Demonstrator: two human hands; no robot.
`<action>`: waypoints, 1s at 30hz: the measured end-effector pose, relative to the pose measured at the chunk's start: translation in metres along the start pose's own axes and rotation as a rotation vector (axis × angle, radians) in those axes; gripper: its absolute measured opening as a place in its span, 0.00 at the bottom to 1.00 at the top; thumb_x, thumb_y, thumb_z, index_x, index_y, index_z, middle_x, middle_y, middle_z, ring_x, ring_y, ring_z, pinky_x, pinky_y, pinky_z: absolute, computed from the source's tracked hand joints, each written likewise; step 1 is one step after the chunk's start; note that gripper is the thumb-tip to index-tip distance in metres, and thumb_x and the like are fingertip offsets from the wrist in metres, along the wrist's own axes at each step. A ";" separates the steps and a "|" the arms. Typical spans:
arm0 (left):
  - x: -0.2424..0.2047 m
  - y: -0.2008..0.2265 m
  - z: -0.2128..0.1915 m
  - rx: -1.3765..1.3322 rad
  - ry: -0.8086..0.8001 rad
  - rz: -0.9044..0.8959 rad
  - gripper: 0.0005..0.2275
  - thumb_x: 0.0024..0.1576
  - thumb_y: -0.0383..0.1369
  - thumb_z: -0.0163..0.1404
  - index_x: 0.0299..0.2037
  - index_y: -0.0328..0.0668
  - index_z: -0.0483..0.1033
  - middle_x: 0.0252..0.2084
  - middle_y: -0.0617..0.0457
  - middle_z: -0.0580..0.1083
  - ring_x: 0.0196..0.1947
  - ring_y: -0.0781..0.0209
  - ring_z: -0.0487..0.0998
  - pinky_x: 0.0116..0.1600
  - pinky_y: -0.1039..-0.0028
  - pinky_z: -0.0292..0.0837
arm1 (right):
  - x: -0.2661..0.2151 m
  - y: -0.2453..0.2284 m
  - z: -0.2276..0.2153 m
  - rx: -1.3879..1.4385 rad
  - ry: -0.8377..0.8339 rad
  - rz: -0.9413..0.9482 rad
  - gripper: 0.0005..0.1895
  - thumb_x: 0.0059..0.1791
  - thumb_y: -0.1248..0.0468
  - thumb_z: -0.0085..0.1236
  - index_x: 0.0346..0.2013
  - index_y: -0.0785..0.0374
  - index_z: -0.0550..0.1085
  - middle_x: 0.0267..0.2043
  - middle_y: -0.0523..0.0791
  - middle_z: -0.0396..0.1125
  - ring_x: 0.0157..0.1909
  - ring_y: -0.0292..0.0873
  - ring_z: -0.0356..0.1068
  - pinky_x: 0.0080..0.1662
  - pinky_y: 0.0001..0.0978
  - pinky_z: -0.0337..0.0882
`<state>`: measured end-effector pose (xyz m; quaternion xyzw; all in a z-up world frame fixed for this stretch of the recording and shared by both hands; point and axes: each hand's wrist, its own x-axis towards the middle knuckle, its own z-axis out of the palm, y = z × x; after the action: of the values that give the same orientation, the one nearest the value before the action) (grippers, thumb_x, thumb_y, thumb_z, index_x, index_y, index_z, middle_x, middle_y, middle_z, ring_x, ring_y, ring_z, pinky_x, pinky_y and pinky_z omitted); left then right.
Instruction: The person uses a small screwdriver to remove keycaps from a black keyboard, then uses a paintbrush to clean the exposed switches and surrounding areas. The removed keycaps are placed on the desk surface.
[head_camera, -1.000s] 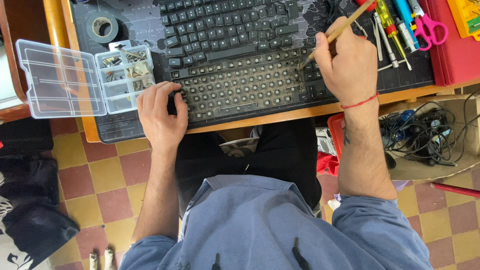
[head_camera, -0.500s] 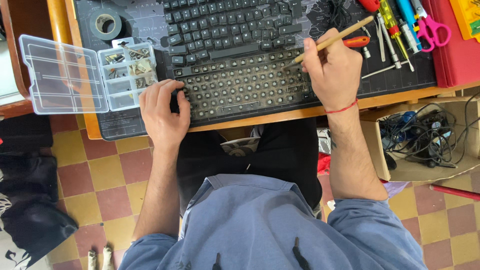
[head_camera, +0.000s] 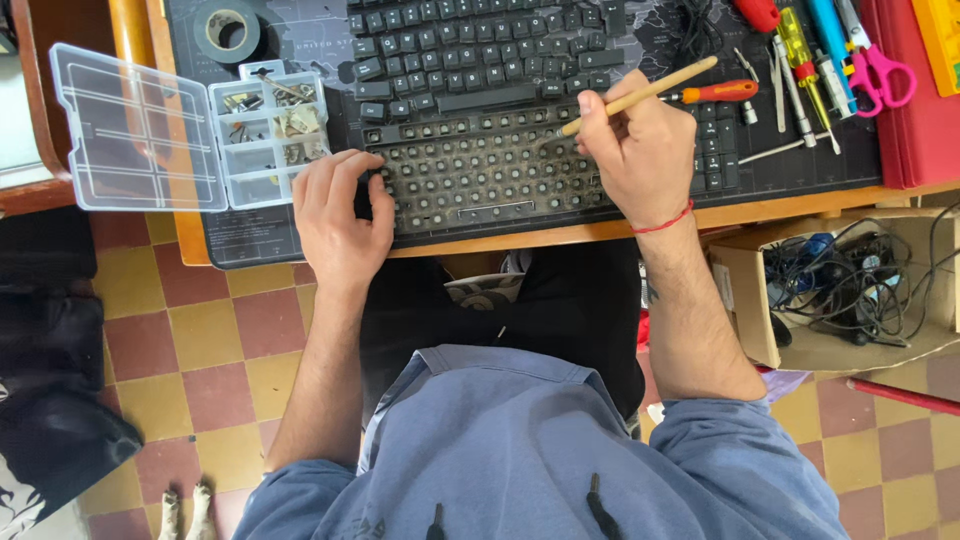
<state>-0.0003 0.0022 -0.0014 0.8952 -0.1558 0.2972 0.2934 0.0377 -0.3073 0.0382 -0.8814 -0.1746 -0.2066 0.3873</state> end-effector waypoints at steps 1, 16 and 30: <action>0.000 0.000 -0.001 0.002 0.002 -0.003 0.06 0.62 0.23 0.49 0.46 0.37 0.77 0.46 0.48 0.77 0.47 0.48 0.76 0.57 0.59 0.67 | 0.001 -0.001 0.003 0.001 -0.003 -0.003 0.15 0.64 0.65 0.52 0.34 0.66 0.68 0.25 0.44 0.72 0.28 0.39 0.76 0.32 0.27 0.72; -0.004 -0.006 0.000 -0.047 0.048 -0.068 0.11 0.58 0.17 0.43 0.45 0.37 0.76 0.45 0.47 0.77 0.49 0.45 0.76 0.60 0.57 0.67 | 0.010 -0.028 0.044 0.107 -0.010 -0.016 0.15 0.62 0.65 0.52 0.31 0.67 0.67 0.24 0.47 0.73 0.28 0.40 0.78 0.29 0.24 0.71; -0.005 -0.007 0.001 -0.057 0.106 -0.088 0.15 0.54 0.13 0.40 0.45 0.36 0.76 0.44 0.48 0.76 0.47 0.47 0.76 0.58 0.59 0.68 | 0.007 -0.038 0.070 0.143 0.027 -0.063 0.14 0.61 0.65 0.52 0.31 0.65 0.69 0.24 0.45 0.74 0.29 0.40 0.79 0.26 0.23 0.70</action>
<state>-0.0004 0.0073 -0.0085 0.8754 -0.1091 0.3266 0.3392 0.0422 -0.2294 0.0222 -0.8425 -0.2115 -0.2177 0.4450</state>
